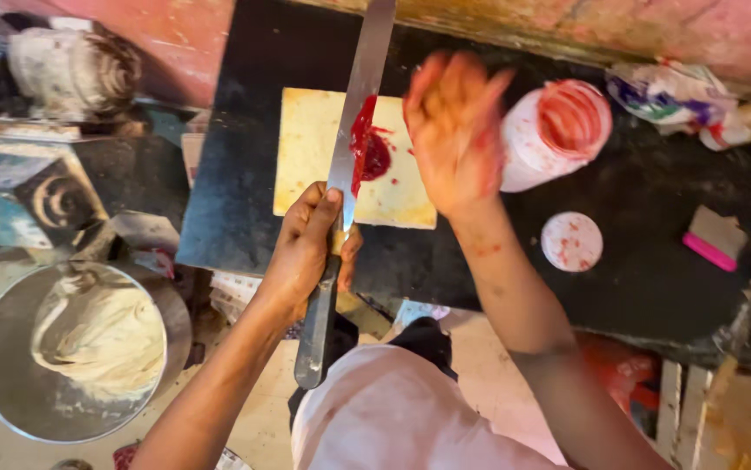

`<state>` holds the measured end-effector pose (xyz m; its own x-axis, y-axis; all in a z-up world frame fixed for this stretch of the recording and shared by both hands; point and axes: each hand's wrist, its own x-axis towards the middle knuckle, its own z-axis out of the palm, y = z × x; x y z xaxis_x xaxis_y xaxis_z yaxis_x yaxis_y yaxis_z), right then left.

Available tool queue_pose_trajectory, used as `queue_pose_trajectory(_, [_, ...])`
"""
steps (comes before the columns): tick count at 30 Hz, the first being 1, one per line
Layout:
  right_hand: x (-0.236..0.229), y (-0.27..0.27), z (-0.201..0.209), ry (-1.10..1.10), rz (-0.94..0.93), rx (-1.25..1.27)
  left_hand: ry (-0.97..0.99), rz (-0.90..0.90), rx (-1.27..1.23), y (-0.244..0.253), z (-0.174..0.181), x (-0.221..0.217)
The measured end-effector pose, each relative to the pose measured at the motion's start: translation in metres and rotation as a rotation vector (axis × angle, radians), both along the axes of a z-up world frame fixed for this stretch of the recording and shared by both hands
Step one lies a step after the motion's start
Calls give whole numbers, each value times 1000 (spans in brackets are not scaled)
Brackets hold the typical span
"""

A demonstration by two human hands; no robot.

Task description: The person pours a red paste onto a rectangular slab, spreads it evenly with a metal spatula, and then cuts the slab into a grid of smaller pieces. The person uses a plastic bucket, a small bottle, a spatula, and a knife during the process.

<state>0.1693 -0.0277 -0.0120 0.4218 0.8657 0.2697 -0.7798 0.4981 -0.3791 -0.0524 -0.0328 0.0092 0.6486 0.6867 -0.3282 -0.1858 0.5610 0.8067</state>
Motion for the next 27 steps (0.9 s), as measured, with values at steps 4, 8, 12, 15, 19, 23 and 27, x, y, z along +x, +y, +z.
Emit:
queue_pose_trajectory(4, [40,40,44,-8,231,322,22,-90,-126,-29,-17,19])
queue_pose_trajectory(8, [39,60,55,-203,104,359,-122,-164,-311,-68,-13,36])
queue_pose_trajectory(12, [4,39,38,-639,-282,214,-252,-143,-353,-70,1,29])
queue_pose_trajectory(15, [-18,18,30,-880,-444,188,-280,-92,-348,-59,14,18])
queue_pose_trajectory(19, [-30,7,35,-882,-374,225,-296,-68,-355,-50,24,10])
queue_pose_trajectory(23, [-21,6,34,-301,143,206,-220,13,-263,-45,22,6])
queue_pose_trajectory(27, [9,26,28,211,391,208,-238,-25,-250,-34,9,1])
